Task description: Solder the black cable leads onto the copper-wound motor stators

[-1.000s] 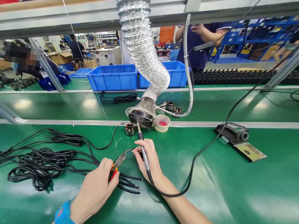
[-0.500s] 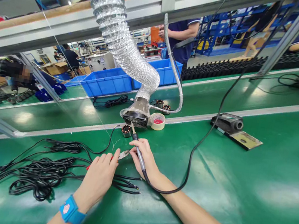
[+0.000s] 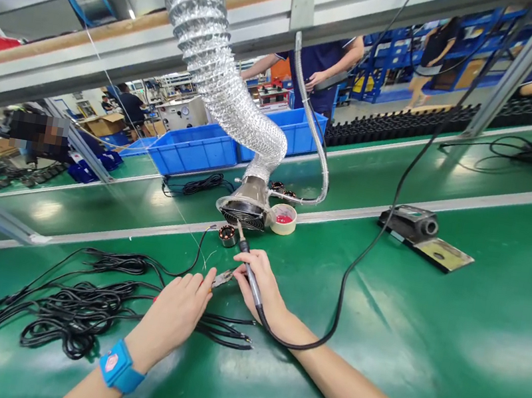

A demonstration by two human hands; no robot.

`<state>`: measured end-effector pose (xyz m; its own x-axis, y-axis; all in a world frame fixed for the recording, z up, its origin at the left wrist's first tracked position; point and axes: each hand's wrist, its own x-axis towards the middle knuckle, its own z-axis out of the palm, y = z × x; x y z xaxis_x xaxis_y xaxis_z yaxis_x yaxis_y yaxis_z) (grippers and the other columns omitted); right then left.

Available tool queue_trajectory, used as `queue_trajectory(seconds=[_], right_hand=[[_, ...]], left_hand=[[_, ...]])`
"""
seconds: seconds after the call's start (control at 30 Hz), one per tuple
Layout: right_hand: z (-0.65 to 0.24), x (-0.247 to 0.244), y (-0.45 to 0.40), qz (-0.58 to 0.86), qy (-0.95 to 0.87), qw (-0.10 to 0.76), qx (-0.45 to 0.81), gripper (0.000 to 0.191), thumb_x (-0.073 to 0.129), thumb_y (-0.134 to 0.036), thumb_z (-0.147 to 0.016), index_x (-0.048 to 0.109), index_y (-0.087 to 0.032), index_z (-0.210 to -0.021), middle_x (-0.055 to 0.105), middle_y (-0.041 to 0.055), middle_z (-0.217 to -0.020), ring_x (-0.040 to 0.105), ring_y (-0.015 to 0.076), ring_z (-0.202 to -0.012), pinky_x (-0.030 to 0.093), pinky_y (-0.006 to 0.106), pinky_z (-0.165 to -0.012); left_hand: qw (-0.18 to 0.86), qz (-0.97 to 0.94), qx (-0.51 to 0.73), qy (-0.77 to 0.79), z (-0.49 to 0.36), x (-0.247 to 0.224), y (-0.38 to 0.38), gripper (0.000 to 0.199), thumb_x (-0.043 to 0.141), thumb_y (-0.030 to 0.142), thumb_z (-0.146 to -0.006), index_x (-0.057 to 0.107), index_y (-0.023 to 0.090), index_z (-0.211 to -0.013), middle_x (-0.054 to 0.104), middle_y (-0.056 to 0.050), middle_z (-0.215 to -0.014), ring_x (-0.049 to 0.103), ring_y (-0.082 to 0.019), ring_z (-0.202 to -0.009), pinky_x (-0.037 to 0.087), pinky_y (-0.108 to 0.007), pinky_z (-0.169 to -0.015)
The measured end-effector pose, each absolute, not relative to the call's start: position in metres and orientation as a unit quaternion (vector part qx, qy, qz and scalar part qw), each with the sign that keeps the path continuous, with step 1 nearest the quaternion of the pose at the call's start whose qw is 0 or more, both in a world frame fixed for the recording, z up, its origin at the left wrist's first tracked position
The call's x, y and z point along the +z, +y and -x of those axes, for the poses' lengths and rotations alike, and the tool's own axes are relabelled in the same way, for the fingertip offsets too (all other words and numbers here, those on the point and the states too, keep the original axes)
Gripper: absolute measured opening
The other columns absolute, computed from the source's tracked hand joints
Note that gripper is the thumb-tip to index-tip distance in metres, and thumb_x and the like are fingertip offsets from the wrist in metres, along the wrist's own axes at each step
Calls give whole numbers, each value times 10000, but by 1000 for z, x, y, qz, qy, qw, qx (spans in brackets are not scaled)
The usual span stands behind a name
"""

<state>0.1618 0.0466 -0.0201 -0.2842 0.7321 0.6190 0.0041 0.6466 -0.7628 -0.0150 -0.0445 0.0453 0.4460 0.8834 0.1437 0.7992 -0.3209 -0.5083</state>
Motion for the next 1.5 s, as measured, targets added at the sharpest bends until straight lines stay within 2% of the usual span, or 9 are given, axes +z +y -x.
queue_trajectory(seconds=[0.6,0.8,0.87,1.03,1.17,1.23,1.33,1.5], right_hand=[[-164,-11,44,258,-731,544,320,299,462,-131,-927,504,-284,-1180,451,38,-1043,611,123,-780,563,306,-772],[-164,-10,44,257,-731,548,314,292,472,-133,-922,510,-272,-1176,456,36,-1043,632,113,-761,568,301,-752],[-163,-11,46,258,-729,555,307,287,483,-132,-916,519,-266,-1167,461,37,-1049,644,108,-752,571,298,-756],[-161,-12,50,294,-732,564,247,234,530,-147,-911,557,-243,-1123,507,48,-1037,648,116,-721,567,293,-730],[-159,-12,55,295,-762,554,160,241,595,-230,-901,566,-230,-1140,634,42,-856,631,227,-923,524,388,-852],[-157,-12,57,291,-767,556,134,262,616,-291,-893,574,-221,-1141,665,47,-804,607,262,-956,504,419,-860],[-153,-11,57,302,-769,551,115,274,612,-397,-888,602,-213,-1091,685,66,-788,591,298,-940,480,463,-862],[-149,-7,55,317,-766,549,104,329,581,-496,-883,625,-211,-1041,675,78,-768,589,319,-890,468,484,-841]], left_hand=[[248,812,34,-528,15,36,-48,412,358,195,-1019,445,51,-1395,604,-99,-919,586,-219,-811,487,-360,-705],[243,765,-51,-594,33,26,-78,430,398,214,-1011,419,90,-1422,595,-69,-872,573,-200,-741,463,-332,-657],[237,731,-102,-631,48,23,-97,447,405,218,-1007,400,113,-1441,611,-82,-917,583,-208,-771,464,-332,-680],[170,577,-267,-753,94,6,-166,451,395,279,-1002,403,188,-1444,602,-122,-1167,588,-256,-1033,466,-379,-894],[188,362,-382,-829,129,-23,-225,458,364,392,-987,473,153,-1363,576,-150,-1177,547,-300,-1125,439,-444,-978],[173,263,-417,-853,142,-37,-249,488,359,446,-971,499,141,-1326,577,-161,-1207,541,-310,-1158,431,-460,-1007],[88,171,-441,-876,153,-51,-273,500,389,490,-935,547,148,-1264,628,-150,-1181,597,-304,-1106,465,-452,-984],[-20,133,-432,-892,172,-64,-288,522,425,562,-864,611,153,-1129,696,-111,-921,676,-295,-866,530,-444,-820]])
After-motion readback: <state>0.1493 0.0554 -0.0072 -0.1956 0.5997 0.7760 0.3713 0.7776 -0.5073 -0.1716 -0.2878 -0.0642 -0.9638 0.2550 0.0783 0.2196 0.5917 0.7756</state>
